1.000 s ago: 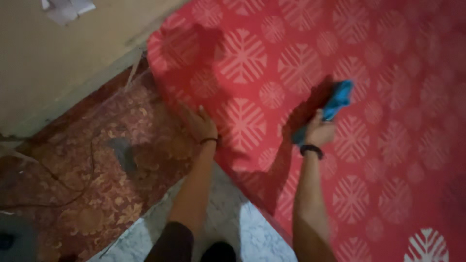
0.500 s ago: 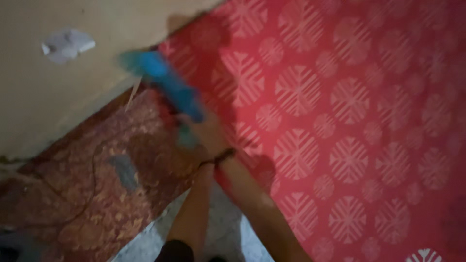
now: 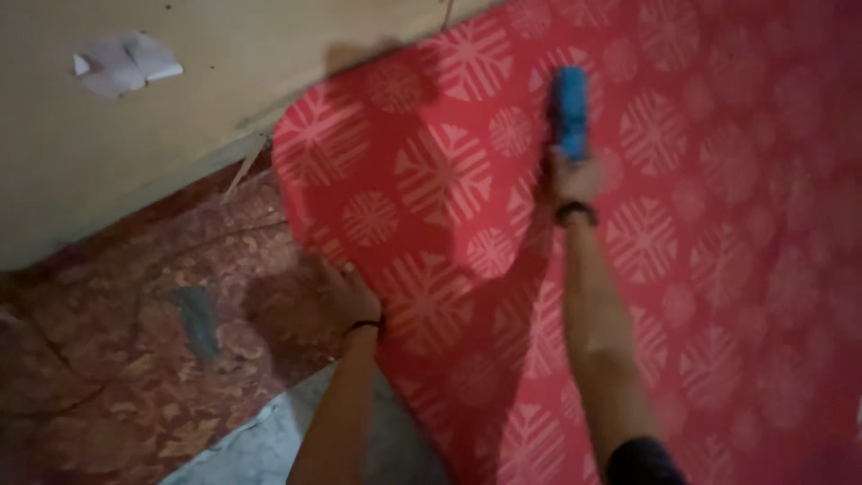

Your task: The person smooths out a red patterned bedspread and uses safety pins to secure the edges to the mattress, then folds a small pillowcase and brushes the surface of the bed with a small blue handheld brush.

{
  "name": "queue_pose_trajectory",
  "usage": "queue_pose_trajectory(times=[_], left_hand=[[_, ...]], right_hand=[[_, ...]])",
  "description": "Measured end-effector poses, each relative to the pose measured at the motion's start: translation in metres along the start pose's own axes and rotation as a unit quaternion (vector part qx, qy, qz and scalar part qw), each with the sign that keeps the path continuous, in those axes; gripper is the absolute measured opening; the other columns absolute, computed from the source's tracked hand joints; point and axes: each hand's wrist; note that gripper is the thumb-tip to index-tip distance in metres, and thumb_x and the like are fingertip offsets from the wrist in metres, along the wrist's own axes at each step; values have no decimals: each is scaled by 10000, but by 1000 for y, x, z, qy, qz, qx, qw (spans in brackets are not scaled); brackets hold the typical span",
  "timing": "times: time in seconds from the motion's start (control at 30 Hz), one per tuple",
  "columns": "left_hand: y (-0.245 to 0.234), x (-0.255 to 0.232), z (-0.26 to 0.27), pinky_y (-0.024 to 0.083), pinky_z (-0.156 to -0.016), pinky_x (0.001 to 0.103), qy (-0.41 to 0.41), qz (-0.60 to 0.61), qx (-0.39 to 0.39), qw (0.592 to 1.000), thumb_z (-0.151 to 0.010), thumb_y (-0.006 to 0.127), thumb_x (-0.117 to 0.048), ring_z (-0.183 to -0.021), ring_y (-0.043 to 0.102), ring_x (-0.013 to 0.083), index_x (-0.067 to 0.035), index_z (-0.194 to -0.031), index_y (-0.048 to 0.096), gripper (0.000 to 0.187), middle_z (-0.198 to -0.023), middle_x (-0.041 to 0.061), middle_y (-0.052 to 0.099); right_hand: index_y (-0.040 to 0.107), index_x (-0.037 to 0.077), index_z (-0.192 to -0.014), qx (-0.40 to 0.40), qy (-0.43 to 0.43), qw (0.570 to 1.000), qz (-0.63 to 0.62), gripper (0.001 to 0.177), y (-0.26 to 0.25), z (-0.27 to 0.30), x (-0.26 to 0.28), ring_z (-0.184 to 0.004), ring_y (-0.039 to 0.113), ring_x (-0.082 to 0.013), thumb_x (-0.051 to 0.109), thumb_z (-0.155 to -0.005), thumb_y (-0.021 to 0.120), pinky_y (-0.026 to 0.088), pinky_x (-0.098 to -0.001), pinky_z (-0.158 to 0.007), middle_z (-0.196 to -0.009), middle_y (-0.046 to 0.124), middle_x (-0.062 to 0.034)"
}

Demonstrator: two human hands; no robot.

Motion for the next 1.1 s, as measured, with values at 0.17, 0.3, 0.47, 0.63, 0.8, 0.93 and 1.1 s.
queue_pose_trajectory(times=[0.17, 0.3, 0.47, 0.63, 0.8, 0.93, 1.1], left_hand=[[-5, 10, 9, 311, -1168, 502, -132, -151, 28, 979, -1065, 288, -478, -1391, 429, 439, -129, -1595, 401, 644, -1544, 283, 432], [-7, 11, 13, 349, -1140, 485, -147, 17, 58, 987, -1052, 265, -502, -1350, 469, 421, -131, -1609, 343, 674, -1498, 257, 462], [-18, 20, 23, 334, -1142, 478, -127, 65, 72, 987, -1041, 232, -548, -1392, 434, 416, -148, -1626, 272, 709, -1561, 228, 405], [-19, 1, 3, 318, -1145, 471, -113, 69, 86, 988, -1031, 198, -594, -1434, 399, 412, -166, -1642, 202, 747, -1623, 199, 347], [-25, 6, 0, 290, -1153, 478, -129, 109, 134, 976, -989, 157, -673, -1470, 360, 399, -211, -1653, 137, 809, -1685, 150, 281], [-13, 46, -6, 210, -1233, 466, -110, 179, 186, 960, -1033, 212, -719, -1543, 263, 359, -172, -1651, 170, 827, -1728, 142, 234], [-44, 107, 44, 352, -1138, 493, -322, 296, 104, 893, -1047, 307, -589, -1406, 386, 428, -131, -1629, 360, 742, -1574, 238, 410]], right_hand=[[732, -169, -1037, 161, -1, 987, -9, 598, 158, 99, 87, -641, 520, -276, 402, -934, 877, 424, -484, -642, -760, 660, -310], [703, 61, -1238, 401, -208, 889, -81, 437, 221, 275, 153, -879, 739, -341, 323, -889, 728, 569, -431, -749, -1021, 768, -162], [679, 86, -1321, 503, -173, 846, -42, 583, 207, 352, 189, -722, 746, -274, 464, -879, 711, 607, -402, -653, -884, 763, -96], [671, 39, -1249, 174, -155, 966, -115, 569, 67, 212, 139, -711, 707, -273, 450, -866, 757, 576, -414, -637, -857, 733, -107], [663, -8, -1177, -47, -239, 969, 37, 568, -11, 109, 93, -700, 667, -271, 436, -853, 804, 546, -425, -621, -830, 702, -118], [657, -46, -1120, 12, -289, 952, 97, 577, 80, 167, 74, -692, 636, -270, 425, -842, 841, 522, -434, -608, -808, 677, -127], [740, 142, -1212, 317, -112, 933, 126, 436, 135, 349, 118, -758, 711, -322, 401, -861, 732, 564, -442, -747, -896, 763, -151]])
Point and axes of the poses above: each hand's wrist, its own z-axis away from the middle knuckle, its own y-axis out of the palm, x = y × z
